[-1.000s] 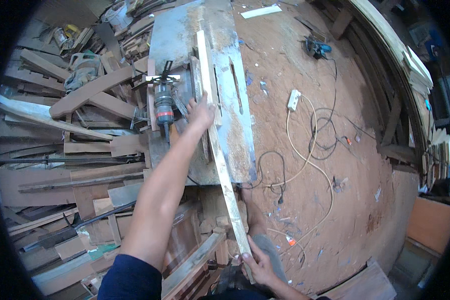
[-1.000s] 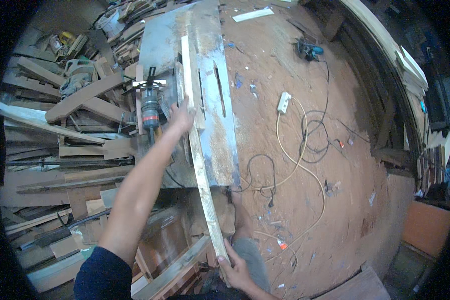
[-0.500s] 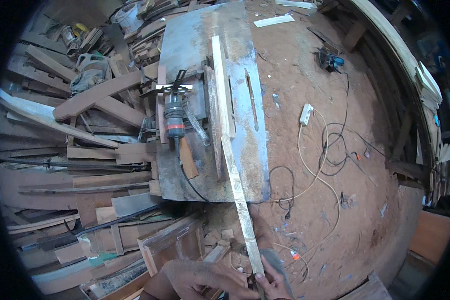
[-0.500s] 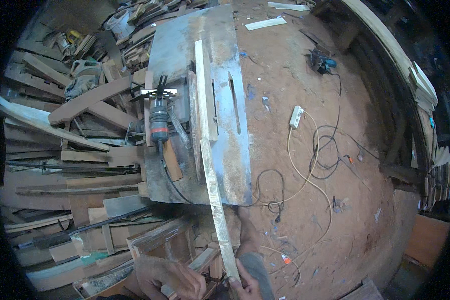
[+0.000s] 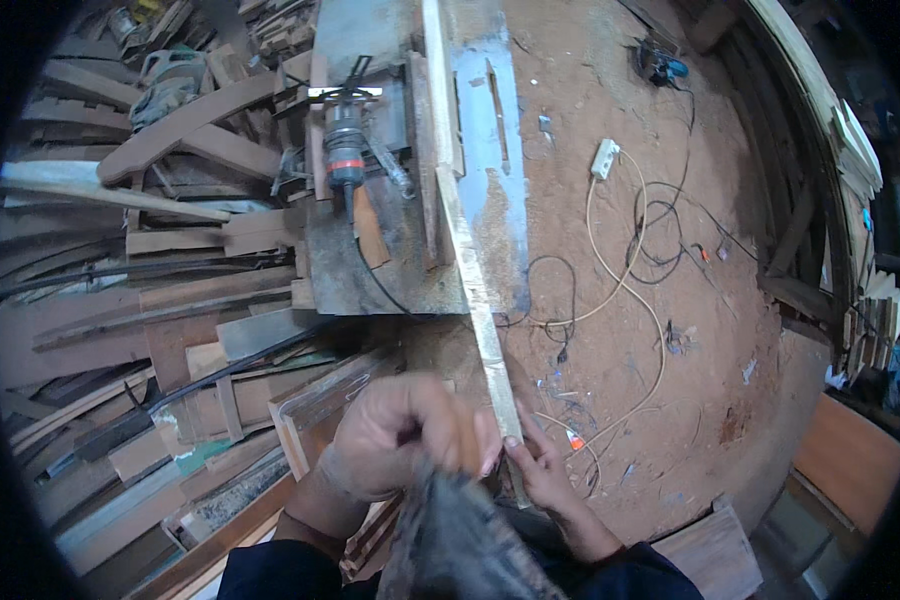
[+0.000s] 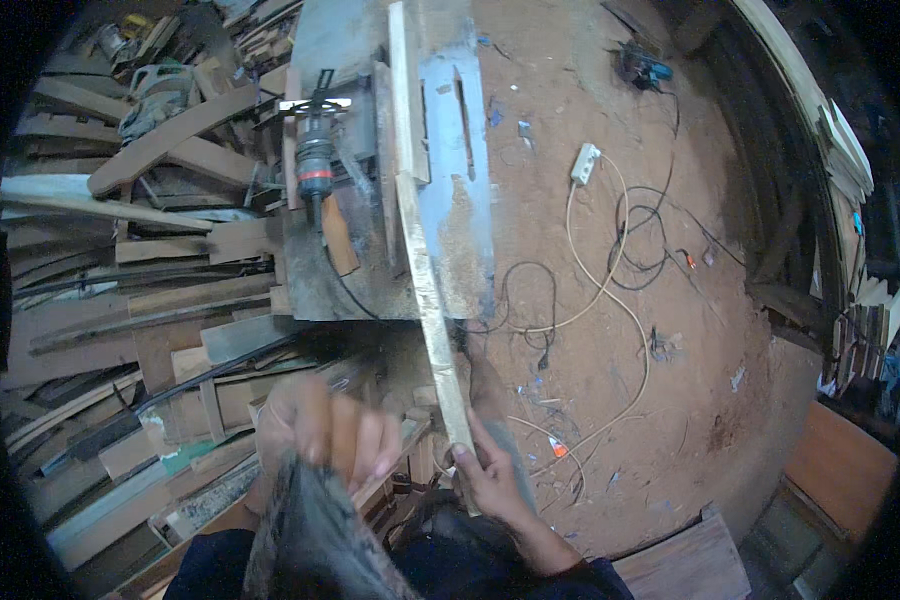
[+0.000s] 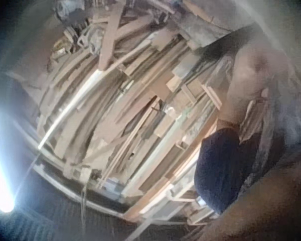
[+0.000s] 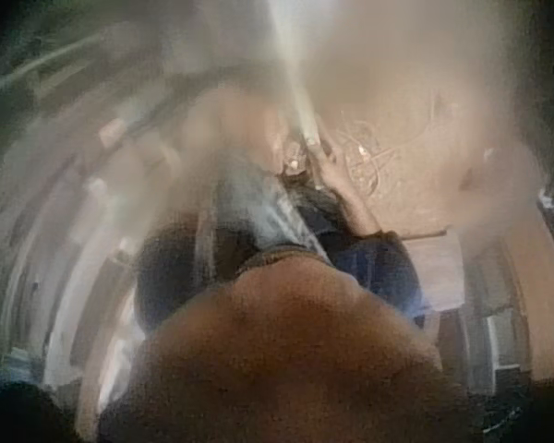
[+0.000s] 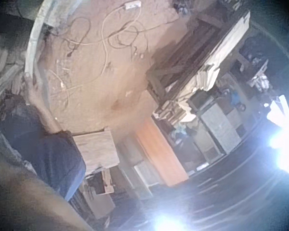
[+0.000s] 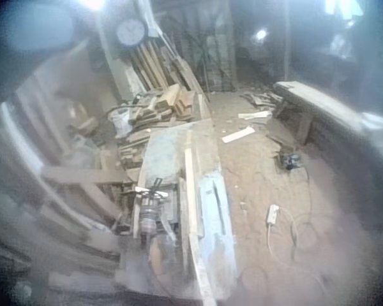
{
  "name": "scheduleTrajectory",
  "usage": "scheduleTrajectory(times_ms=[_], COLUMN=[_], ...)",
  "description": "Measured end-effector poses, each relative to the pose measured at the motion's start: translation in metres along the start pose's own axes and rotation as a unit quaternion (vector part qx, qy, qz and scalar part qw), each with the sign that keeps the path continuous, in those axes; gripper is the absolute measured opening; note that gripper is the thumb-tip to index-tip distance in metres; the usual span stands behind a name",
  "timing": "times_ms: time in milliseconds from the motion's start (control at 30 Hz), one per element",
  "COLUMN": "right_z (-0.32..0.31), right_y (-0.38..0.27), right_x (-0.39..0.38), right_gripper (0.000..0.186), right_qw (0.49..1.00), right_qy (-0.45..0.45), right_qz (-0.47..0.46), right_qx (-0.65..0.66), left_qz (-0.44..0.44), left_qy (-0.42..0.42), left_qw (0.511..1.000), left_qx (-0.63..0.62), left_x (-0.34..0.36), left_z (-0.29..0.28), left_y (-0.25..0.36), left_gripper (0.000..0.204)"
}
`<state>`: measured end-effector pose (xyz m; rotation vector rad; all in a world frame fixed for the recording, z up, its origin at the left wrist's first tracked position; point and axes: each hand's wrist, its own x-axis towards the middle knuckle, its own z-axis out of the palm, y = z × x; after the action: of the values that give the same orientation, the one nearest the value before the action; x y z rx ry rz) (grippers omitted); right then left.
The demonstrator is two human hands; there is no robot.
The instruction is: The person repeatedly feeds long wooden planks through a table saw to trim their edges. They handle each plank individually, guiding it through the blade and then setting the cut pieces aside on the floor or a nearby pile.
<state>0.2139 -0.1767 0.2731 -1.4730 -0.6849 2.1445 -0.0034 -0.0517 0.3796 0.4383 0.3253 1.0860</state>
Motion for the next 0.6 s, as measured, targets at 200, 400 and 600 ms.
scheduleTrajectory(times_ms=[200,400,600], right_z=[0.012,0.009,0.007], right_y=[0.001,-0.010,0.006], right_x=[-0.012,0.011,0.027], right_gripper=[0.066,0.062,0.061], right_qw=[0.999,0.997,0.996], right_qy=[0.024,-0.014,-0.013], right_qz=[0.032,0.030,-0.071], right_qx=[0.017,0.064,0.042], left_qz=[-0.055,0.094,0.019], left_qy=[0.217,0.177,0.338], left_qw=[0.973,0.976,0.700], left_qx=[-0.059,0.086,0.629], left_x=[0.019,0.020,0.034], left_z=[0.120,0.078,-0.099], left_y=[0.025,0.018,-0.100], left_gripper=[0.014,0.035,0.074])
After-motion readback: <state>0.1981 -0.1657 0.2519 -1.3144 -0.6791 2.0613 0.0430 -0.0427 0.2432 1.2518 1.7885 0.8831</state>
